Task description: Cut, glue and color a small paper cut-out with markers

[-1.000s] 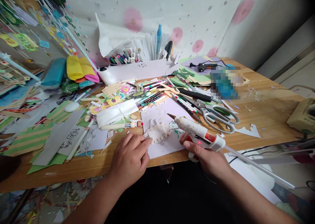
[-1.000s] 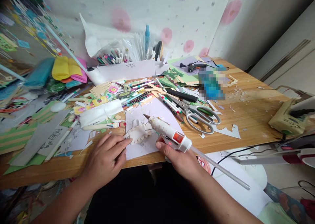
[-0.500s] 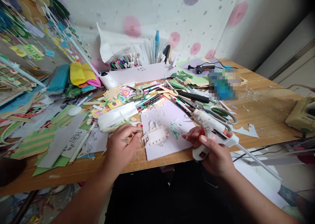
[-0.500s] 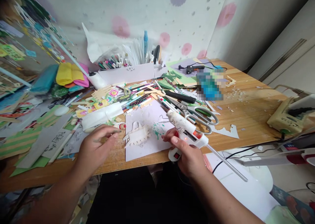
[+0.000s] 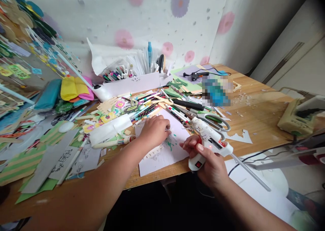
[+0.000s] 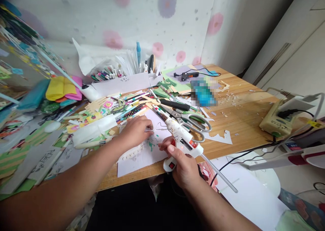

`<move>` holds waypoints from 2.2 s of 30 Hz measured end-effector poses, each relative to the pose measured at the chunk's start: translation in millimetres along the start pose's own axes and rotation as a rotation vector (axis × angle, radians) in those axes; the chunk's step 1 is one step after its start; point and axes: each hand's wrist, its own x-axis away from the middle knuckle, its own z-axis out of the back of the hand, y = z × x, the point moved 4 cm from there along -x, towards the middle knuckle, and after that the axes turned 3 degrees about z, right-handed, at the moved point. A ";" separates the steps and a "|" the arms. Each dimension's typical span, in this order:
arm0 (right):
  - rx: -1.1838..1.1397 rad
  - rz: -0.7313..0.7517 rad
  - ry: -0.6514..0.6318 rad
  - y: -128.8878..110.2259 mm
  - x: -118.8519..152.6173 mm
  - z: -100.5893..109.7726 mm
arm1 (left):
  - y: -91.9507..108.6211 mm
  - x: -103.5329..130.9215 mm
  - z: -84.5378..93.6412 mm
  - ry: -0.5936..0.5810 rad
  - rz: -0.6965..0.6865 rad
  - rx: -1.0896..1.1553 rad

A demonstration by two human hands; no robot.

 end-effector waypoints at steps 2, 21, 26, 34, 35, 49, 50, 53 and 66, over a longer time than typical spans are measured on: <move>-0.007 -0.005 -0.007 0.3 -0.3 0.3 | 2.8 -3.3 -2.0 -0.013 0.001 0.019; 0.701 0.061 -0.344 -19.0 24.4 -16.4 | -24.0 91.3 23.8 0.341 0.338 1.077; 0.912 0.289 -0.470 -31.9 28.1 -41.6 | -29.4 102.0 23.2 0.382 0.339 1.113; 1.063 0.399 -0.526 -27.8 35.8 -58.2 | -38.6 113.2 19.5 0.391 0.335 1.022; 1.076 0.402 -0.531 -26.8 36.4 -59.3 | -39.5 114.5 19.6 0.400 0.336 1.000; 1.191 0.419 -0.579 -22.1 36.8 -57.3 | -32.3 117.7 29.8 0.479 0.294 0.853; 1.193 0.414 -0.581 -21.9 36.5 -56.9 | -32.1 117.4 30.4 0.481 0.294 0.848; 1.197 0.412 -0.588 -22.1 35.5 -57.1 | -30.8 116.6 32.7 0.488 0.299 0.836; 1.213 0.540 -0.594 -29.6 35.9 -60.4 | -30.7 119.5 29.6 0.342 0.295 1.046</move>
